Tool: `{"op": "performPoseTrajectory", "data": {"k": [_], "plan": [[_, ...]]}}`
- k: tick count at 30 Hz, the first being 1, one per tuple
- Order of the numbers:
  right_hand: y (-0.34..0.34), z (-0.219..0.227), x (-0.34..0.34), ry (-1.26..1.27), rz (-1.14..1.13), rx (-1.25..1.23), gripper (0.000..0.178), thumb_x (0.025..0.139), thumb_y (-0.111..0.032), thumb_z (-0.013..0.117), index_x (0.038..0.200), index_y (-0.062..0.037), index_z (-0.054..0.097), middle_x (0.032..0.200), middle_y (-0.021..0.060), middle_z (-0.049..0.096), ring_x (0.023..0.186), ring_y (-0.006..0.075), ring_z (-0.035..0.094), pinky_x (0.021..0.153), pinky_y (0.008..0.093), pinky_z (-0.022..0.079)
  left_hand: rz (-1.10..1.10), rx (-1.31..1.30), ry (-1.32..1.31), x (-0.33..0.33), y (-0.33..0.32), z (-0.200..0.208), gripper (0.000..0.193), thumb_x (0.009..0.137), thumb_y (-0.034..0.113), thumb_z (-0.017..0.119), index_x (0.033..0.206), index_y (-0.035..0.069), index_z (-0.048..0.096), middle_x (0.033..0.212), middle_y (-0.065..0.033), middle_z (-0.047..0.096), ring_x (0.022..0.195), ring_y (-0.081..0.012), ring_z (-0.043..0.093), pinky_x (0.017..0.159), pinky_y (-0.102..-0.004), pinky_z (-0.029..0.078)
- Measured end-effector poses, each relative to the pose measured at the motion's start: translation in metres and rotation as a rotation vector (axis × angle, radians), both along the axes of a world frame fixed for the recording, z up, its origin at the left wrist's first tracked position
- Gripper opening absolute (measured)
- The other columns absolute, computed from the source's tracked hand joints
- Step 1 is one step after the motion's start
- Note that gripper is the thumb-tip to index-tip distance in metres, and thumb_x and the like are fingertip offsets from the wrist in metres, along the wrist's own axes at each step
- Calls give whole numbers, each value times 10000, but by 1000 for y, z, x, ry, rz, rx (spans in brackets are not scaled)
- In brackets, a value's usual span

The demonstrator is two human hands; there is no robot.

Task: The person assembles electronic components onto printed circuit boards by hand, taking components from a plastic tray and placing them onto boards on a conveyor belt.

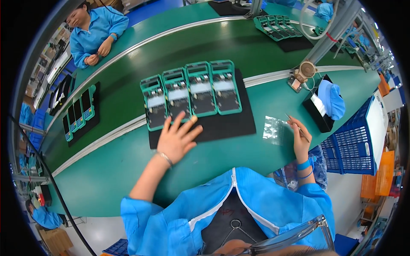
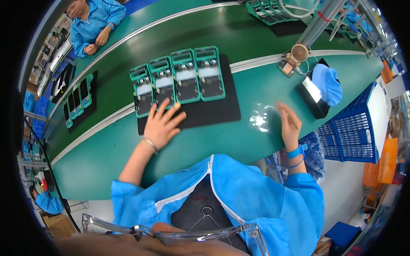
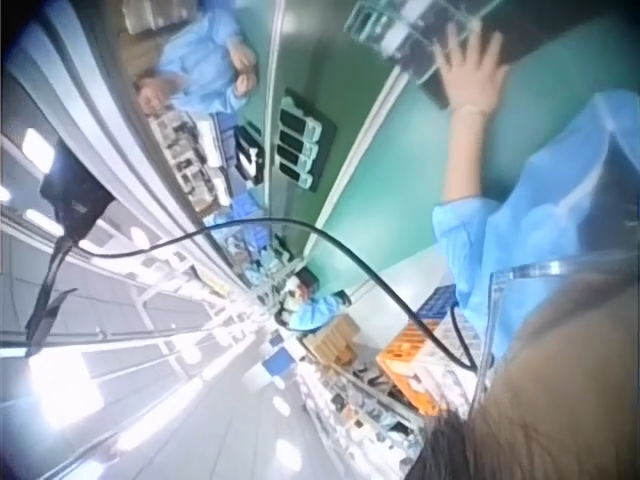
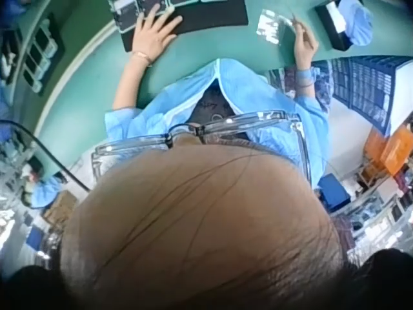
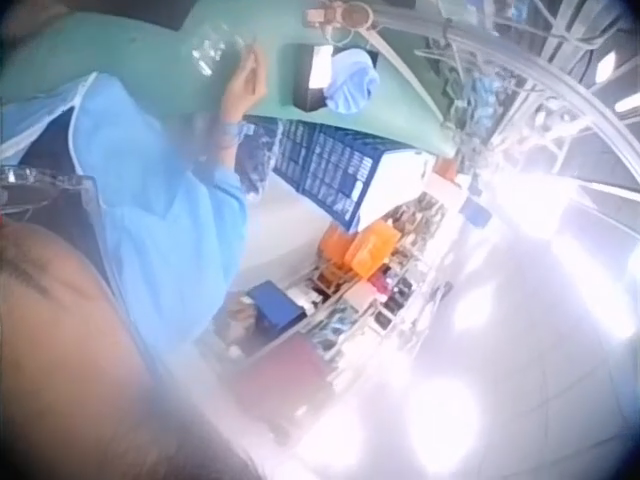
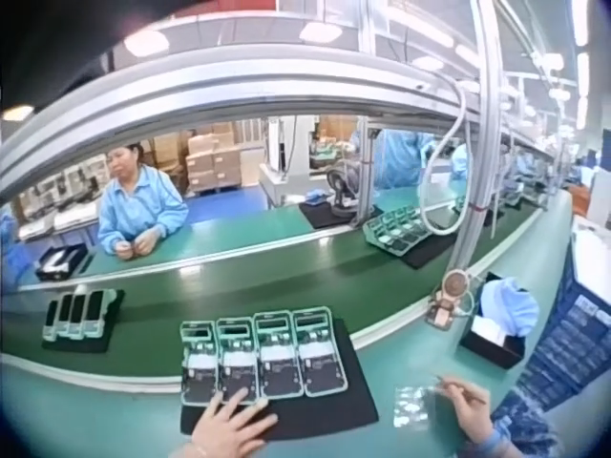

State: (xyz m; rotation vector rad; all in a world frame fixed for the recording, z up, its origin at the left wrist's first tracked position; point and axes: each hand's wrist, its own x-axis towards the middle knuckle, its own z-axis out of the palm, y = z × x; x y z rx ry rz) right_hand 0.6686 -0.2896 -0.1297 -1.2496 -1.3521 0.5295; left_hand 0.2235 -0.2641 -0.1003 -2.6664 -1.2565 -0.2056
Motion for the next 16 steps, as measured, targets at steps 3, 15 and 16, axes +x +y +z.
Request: {"op": "performPoseTrajectory", "data": {"k": [3, 15, 16], "plan": [[-25, -69, 22, 33, -20, 32, 235, 1016, -68, 541, 1171, 73, 649, 1133, 160, 698, 1018, 220, 690, 912, 297, 541, 48, 165, 7, -1, 39, -53, 549, 913, 396, 613, 1439, 316, 478, 1580, 1, 346, 1465, -300, 265, 1165, -558, 226], [-230, -83, 76, 168, -10, 49, 244, 1010, -112, 568, 1161, 58, 656, 1091, 139, 709, 1012, 216, 686, 896, 302, 543, 716, 135, 48, 98, -12, -31, 559, 960, 134, 499, 1487, 306, 428, 1652, -45, 168, 1518, -316, 147, 1182, -586, 133], [-236, -84, 82, 198, 3, 63, 236, 1006, -118, 582, 1167, 28, 672, 1131, 123, 706, 1057, 217, 677, 908, 309, 539, 669, 57, -83, 116, -23, -29, 592, 972, 172, 505, 1528, 313, 357, 1661, -80, 107, 1519, -332, 130, 1189, -590, 103]]}}
